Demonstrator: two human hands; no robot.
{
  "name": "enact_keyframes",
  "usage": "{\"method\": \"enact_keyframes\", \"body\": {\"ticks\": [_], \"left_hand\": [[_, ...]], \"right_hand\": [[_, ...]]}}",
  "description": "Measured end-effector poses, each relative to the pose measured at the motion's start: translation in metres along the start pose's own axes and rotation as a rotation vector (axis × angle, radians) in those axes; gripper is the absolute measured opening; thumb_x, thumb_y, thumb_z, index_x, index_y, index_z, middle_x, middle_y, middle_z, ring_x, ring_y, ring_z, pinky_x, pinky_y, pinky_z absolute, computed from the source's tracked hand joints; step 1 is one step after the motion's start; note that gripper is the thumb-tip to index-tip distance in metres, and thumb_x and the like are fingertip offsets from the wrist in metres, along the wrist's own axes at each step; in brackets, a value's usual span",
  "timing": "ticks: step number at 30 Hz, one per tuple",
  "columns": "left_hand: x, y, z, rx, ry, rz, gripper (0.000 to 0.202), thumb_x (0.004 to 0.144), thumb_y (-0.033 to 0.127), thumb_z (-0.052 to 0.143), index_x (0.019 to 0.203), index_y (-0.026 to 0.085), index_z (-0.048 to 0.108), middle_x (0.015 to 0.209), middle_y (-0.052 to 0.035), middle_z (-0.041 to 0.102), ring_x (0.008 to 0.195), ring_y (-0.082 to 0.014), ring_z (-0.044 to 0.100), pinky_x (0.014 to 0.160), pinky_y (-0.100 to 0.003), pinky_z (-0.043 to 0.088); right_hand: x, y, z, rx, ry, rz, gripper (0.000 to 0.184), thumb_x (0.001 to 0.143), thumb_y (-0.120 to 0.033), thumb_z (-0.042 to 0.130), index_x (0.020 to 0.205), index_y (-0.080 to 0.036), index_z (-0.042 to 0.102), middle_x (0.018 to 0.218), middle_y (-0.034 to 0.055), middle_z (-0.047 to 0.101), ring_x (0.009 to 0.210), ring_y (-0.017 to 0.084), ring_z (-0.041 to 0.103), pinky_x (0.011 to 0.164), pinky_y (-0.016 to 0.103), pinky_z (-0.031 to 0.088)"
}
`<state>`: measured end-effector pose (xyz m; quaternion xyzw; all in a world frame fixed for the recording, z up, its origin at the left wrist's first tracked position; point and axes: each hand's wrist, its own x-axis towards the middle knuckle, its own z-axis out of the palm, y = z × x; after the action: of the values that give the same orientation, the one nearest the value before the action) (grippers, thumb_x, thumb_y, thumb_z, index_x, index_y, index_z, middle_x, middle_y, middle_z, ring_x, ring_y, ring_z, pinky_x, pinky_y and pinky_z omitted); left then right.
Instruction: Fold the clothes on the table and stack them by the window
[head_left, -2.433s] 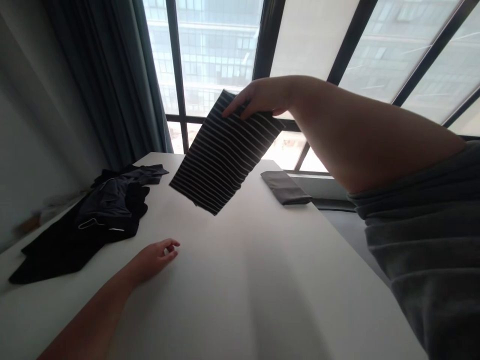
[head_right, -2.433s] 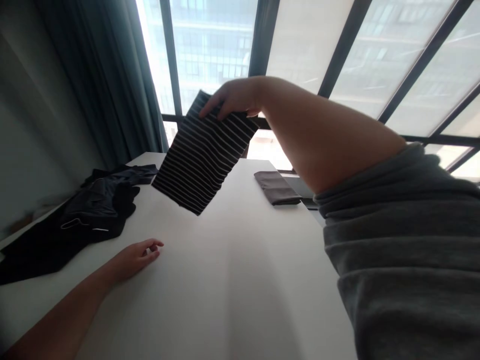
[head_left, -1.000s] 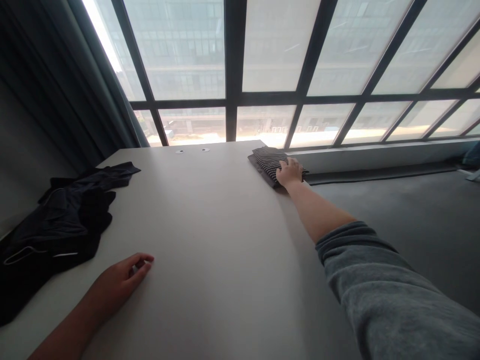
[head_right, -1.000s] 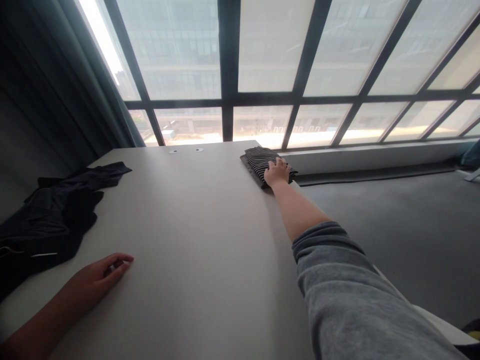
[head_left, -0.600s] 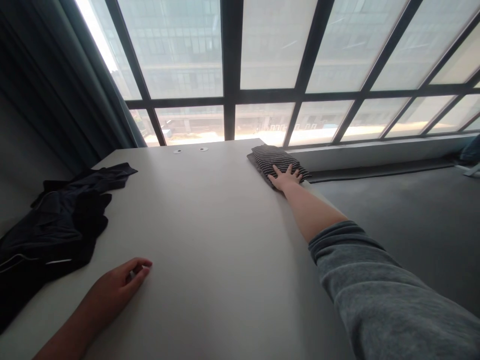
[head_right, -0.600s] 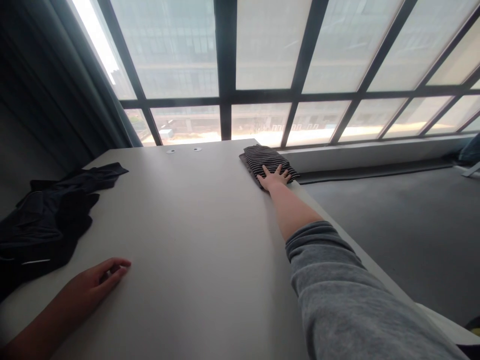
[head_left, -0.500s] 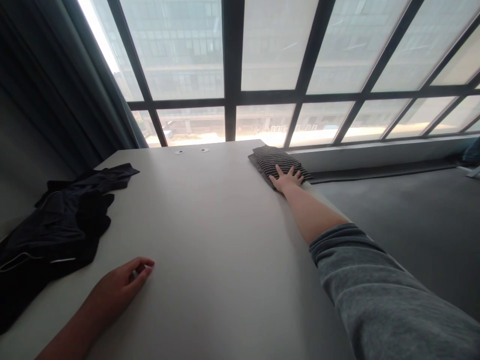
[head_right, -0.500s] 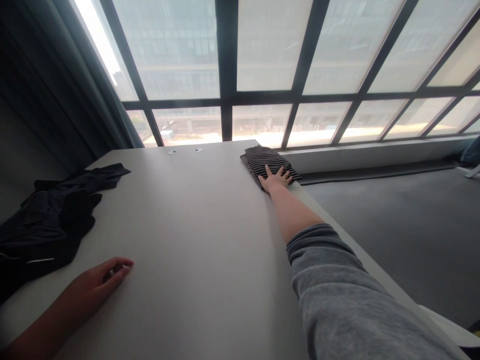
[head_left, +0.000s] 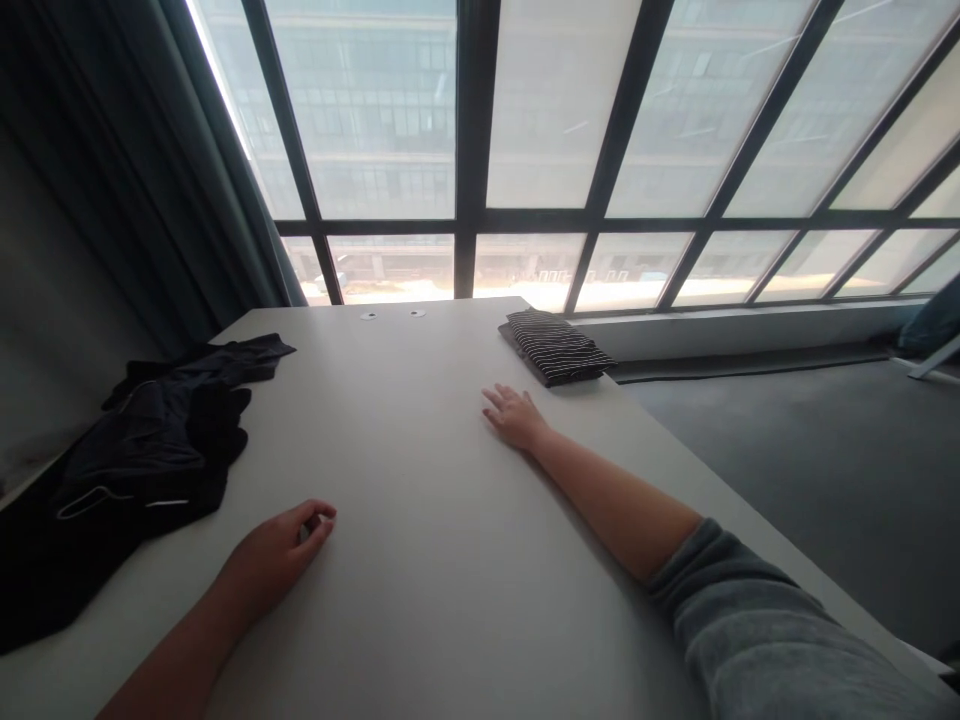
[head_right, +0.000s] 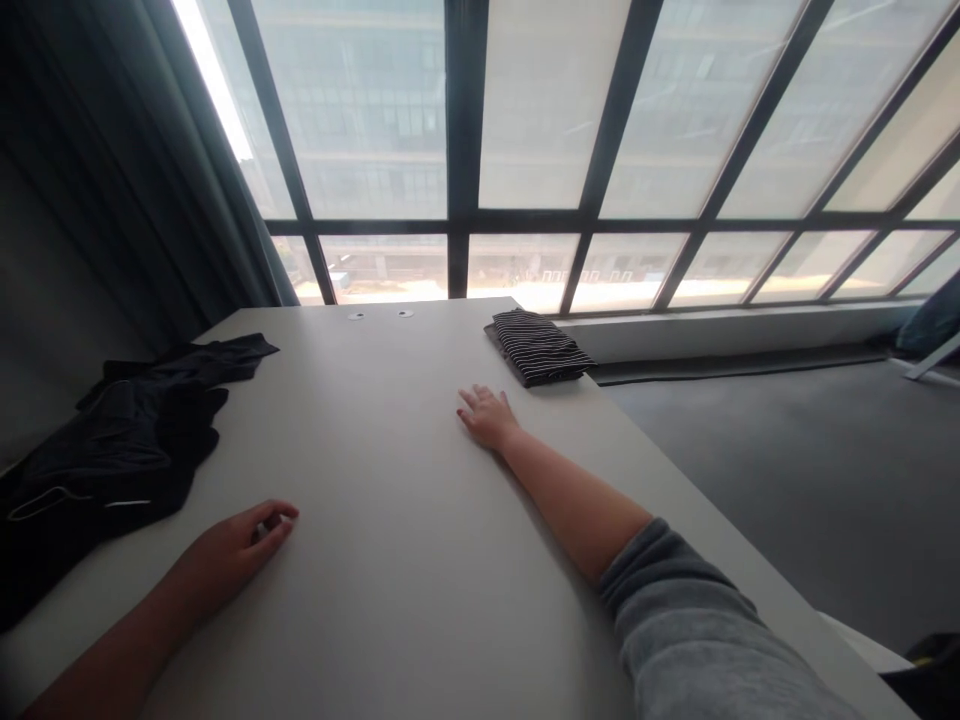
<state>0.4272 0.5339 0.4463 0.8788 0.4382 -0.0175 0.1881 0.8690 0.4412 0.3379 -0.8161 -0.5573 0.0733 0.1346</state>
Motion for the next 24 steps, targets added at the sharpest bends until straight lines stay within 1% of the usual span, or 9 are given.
{"method": "enact_keyframes", "body": {"ticks": [2,4,7,10,15,18,20,22,24], "left_hand": [[-0.001,0.001,0.0,0.018,-0.002,0.018,0.046,0.092,0.055,0.042,0.112,0.027,0.072,0.091,-0.0014,0.075,0.078,-0.0219,0.069,0.073,-0.031,0.046],[-0.001,0.001,0.0,0.03,-0.004,0.029,0.043,0.094,0.052,0.042,0.113,0.027,0.071,0.093,-0.0015,0.075,0.08,-0.0218,0.069,0.074,-0.031,0.045],[-0.001,-0.001,0.002,0.034,0.01,0.046,0.038,0.096,0.047,0.044,0.113,0.026,0.071,0.094,-0.0019,0.076,0.083,-0.0214,0.069,0.074,-0.031,0.044],[-0.002,-0.003,0.005,0.03,0.04,0.062,0.034,0.097,0.042,0.048,0.114,0.026,0.072,0.097,-0.0028,0.077,0.087,-0.0215,0.07,0.077,-0.031,0.045],[-0.005,-0.008,0.002,0.076,0.153,0.113,0.027,0.097,0.033,0.055,0.11,0.024,0.077,0.105,-0.0056,0.079,0.095,-0.0218,0.072,0.083,-0.03,0.05],[-0.003,-0.023,-0.01,0.126,0.264,0.05,0.028,0.098,0.033,0.056,0.115,0.023,0.077,0.118,-0.0087,0.076,0.108,-0.0245,0.069,0.094,-0.033,0.051],[-0.003,-0.039,-0.023,0.163,0.37,-0.025,0.033,0.098,0.029,0.056,0.122,0.019,0.075,0.132,-0.0145,0.069,0.123,-0.03,0.063,0.106,-0.039,0.048],[-0.003,-0.059,-0.037,0.198,0.501,-0.12,0.039,0.098,0.027,0.054,0.131,0.015,0.072,0.145,-0.0193,0.059,0.137,-0.036,0.053,0.115,-0.047,0.042],[-0.003,-0.082,-0.049,0.231,0.631,-0.242,0.045,0.099,0.03,0.054,0.138,0.017,0.068,0.156,-0.0204,0.049,0.144,-0.0393,0.044,0.116,-0.052,0.04]], "right_hand": [[-0.019,-0.024,0.002,0.022,-0.07,-0.097,0.064,0.11,-0.055,0.036,0.166,-0.026,0.041,0.175,0.0154,0.028,0.161,0.034,0.026,0.129,0.057,0.016],[-0.036,-0.04,0.0,0.026,-0.105,-0.118,0.066,0.109,-0.055,0.037,0.166,-0.023,0.042,0.176,0.017,0.027,0.161,0.037,0.025,0.129,0.056,0.016],[-0.06,-0.056,-0.005,0.023,-0.113,-0.087,0.069,0.108,-0.054,0.037,0.168,-0.02,0.039,0.176,0.0187,0.025,0.162,0.037,0.023,0.13,0.054,0.015],[-0.082,-0.074,-0.006,0.011,-0.128,-0.046,0.069,0.108,-0.053,0.037,0.168,-0.019,0.038,0.177,0.018,0.023,0.163,0.037,0.021,0.13,0.054,0.014],[-0.121,-0.123,0.002,-0.018,-0.137,0.022,0.069,0.107,-0.049,0.038,0.169,-0.017,0.036,0.176,0.0215,0.021,0.163,0.041,0.02,0.129,0.061,0.015],[-0.153,-0.155,0.007,0.007,-0.16,-0.019,0.07,0.107,-0.049,0.039,0.169,-0.018,0.037,0.176,0.0219,0.02,0.163,0.043,0.017,0.129,0.062,0.014],[-0.175,-0.169,0.009,0.044,-0.177,-0.087,0.069,0.106,-0.05,0.041,0.168,-0.02,0.038,0.176,0.0205,0.019,0.164,0.044,0.015,0.13,0.062,0.012],[-0.192,-0.174,0.008,0.079,-0.191,-0.158,0.069,0.104,-0.05,0.045,0.168,-0.023,0.041,0.177,0.0177,0.02,0.164,0.043,0.014,0.13,0.062,0.012],[-0.201,-0.172,0.005,0.109,-0.209,-0.209,0.069,0.102,-0.052,0.048,0.166,-0.026,0.043,0.177,0.0147,0.021,0.164,0.041,0.016,0.131,0.061,0.013]]}}
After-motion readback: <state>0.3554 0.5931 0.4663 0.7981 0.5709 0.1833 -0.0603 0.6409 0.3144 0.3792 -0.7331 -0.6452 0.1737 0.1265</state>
